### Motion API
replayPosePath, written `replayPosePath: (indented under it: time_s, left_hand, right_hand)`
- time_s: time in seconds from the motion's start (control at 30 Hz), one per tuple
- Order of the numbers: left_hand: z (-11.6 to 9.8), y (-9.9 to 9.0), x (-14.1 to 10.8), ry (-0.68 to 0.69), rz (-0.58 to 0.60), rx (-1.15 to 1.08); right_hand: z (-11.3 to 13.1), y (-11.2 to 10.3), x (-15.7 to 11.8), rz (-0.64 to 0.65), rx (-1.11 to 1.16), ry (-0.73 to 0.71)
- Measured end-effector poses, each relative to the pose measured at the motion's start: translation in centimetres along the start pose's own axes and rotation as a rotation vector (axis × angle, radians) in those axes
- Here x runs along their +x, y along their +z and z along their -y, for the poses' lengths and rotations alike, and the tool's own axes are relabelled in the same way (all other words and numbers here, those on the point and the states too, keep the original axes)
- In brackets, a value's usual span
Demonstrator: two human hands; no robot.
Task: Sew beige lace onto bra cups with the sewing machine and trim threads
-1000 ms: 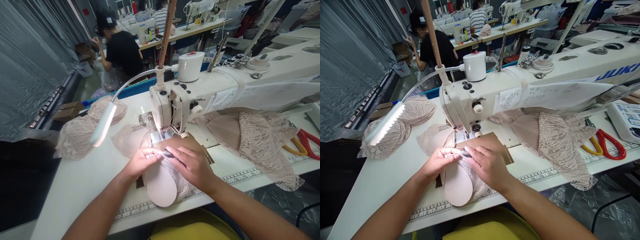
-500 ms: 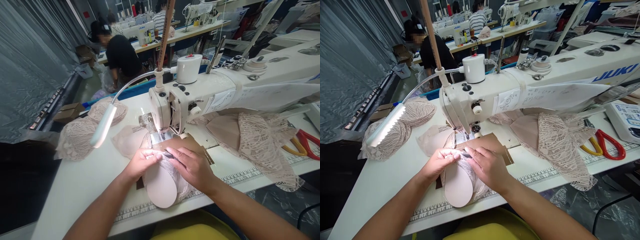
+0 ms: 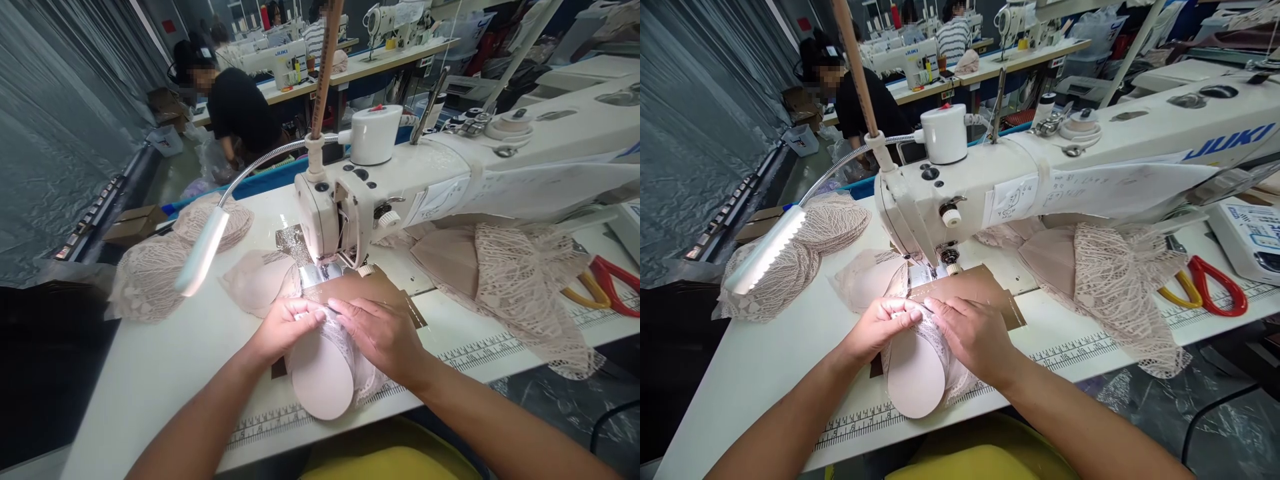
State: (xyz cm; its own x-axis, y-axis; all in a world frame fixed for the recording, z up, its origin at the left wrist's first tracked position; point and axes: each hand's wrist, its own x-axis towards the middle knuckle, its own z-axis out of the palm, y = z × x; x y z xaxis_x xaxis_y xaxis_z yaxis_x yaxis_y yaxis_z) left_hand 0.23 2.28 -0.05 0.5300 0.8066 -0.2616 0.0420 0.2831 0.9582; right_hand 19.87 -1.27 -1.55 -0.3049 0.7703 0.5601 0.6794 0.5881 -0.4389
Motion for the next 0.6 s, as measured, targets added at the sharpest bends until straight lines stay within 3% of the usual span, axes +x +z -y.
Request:
replayPosePath:
  time_s: [0.2,0.43,0.6]
  left_hand:
    - [0.27,0.24,-0.02,0.032,0.013,0.033]
    - [0.35,0.59,0.04,0.052,0.009,0.201]
    - [0.54,0.37,-0.05,0.026,-0.015,0.219]
  right_hand:
    - [0.26,-0.53,0.26,0.069,0.225,0.199]
    - [0.41,0.21,0.66,0.091,0.012,0.040]
    - [-0.36,-0.64,0.43,0.002,0.020,0.110]
